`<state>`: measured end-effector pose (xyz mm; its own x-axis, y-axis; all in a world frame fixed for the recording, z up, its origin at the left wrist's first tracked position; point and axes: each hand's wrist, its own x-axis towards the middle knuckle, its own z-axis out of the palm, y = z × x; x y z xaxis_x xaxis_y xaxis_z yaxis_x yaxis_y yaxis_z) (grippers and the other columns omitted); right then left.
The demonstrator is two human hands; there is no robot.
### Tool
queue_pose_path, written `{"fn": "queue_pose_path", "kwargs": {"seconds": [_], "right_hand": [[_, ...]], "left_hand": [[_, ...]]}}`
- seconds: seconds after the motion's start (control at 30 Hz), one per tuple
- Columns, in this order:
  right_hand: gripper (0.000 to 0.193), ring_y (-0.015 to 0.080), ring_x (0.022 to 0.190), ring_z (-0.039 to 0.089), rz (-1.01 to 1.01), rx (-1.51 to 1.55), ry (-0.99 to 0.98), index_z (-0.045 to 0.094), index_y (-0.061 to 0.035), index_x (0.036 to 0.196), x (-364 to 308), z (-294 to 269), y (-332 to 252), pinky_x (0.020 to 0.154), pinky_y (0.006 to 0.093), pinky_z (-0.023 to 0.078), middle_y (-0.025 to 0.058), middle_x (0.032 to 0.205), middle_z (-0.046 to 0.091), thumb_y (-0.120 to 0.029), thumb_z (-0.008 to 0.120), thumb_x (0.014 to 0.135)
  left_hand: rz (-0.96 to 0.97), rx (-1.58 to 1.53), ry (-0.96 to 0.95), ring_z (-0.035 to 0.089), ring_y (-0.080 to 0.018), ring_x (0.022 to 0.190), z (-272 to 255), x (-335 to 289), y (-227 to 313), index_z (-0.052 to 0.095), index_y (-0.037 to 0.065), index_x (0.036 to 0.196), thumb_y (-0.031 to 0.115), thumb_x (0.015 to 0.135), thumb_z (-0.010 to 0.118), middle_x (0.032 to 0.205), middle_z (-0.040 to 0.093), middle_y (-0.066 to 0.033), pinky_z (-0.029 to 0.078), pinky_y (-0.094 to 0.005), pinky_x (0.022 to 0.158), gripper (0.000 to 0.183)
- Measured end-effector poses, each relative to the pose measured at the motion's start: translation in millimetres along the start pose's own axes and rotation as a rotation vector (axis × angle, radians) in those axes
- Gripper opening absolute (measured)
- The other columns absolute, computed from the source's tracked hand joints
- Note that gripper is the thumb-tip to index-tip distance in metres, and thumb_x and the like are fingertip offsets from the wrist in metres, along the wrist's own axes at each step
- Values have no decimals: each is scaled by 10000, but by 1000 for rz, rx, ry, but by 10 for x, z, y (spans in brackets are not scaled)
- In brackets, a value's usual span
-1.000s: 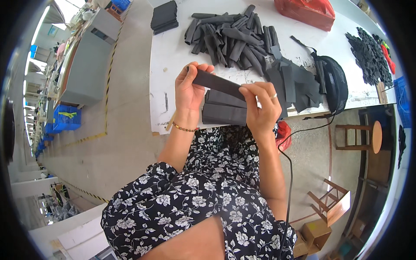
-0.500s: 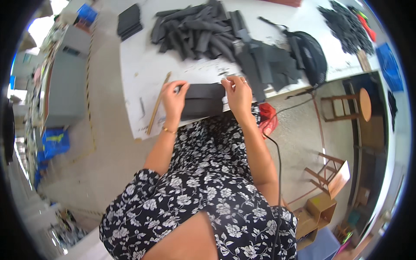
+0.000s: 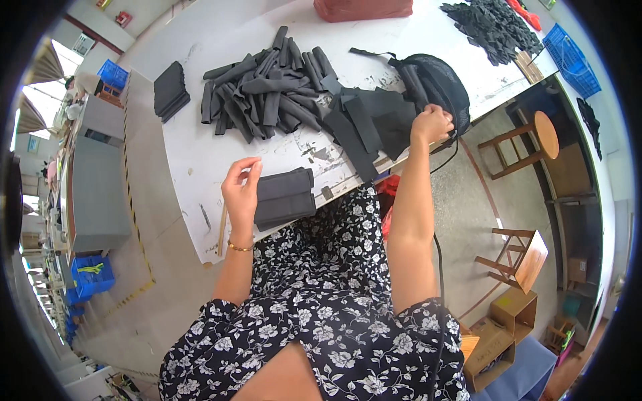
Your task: The person repeatedly picks up a dark gray fabric sleeve and a flat fabric piece, inserts the sleeve into the piece, and places the assembled unit on a growing stack. The person handles items one at a time and maintains a steady assembly rhythm throughout the clip.
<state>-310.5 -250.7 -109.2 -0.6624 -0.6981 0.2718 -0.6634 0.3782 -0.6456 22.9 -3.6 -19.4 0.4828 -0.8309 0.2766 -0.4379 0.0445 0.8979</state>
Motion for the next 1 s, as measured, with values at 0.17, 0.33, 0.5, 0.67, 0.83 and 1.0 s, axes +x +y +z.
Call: {"fn": "queue_pose_path", "kwargs": {"seconds": [0.17,0.33,0.5,0.67,0.83,1.0], "right_hand": [[173,92,668,593,-13,1060,-458,687,3,974,-653,-650,-484,638,237,479,25,805,660,-159,639,939],[185,80,657,596,50,1114,-1198,670,24,1016,-1715,-1112,-675,609,220,463,42,764,668,-135,668,922],[356,245,866,618,-573,281,-363,626,-35,1105,-1545,-529,-387,748,388,478,108,906,671,-230,737,829],[185,284,992,571,-822,-286,-196,668,-76,993,-1329,-32,-362,819,426,447,77,1066,637,-191,614,858],[117,258,973,583,-875,-303,-148,649,-87,916,-1346,50,-327,768,385,496,67,1003,626,-114,551,860],[112,258,964,581,-886,-294,-132,629,-111,956,-1342,-70,-334,757,393,471,70,1011,613,-140,574,864]], "left_hand": [[-289,-594,-255,657,-163,881,412,46,293,668,-52,1025,254,983,586,1017,691,-99,531,-290,772,320],[-518,-936,-437,675,-185,919,701,151,43,642,-12,1040,235,973,608,1029,688,-95,555,-349,815,258],[-458,-996,-230,685,-287,960,463,249,52,603,-11,1033,116,932,642,989,686,-122,567,-407,876,167],[-505,-1056,-181,685,-268,951,243,311,83,601,-11,1050,154,913,678,988,682,-131,563,-389,871,228],[-542,-1092,-146,680,-258,942,107,341,36,586,-31,1078,132,930,649,1041,674,-154,560,-376,891,229],[-526,-1070,-180,667,-290,1001,213,364,87,549,-62,1121,76,946,592,1094,658,-198,563,-400,901,227]]}}
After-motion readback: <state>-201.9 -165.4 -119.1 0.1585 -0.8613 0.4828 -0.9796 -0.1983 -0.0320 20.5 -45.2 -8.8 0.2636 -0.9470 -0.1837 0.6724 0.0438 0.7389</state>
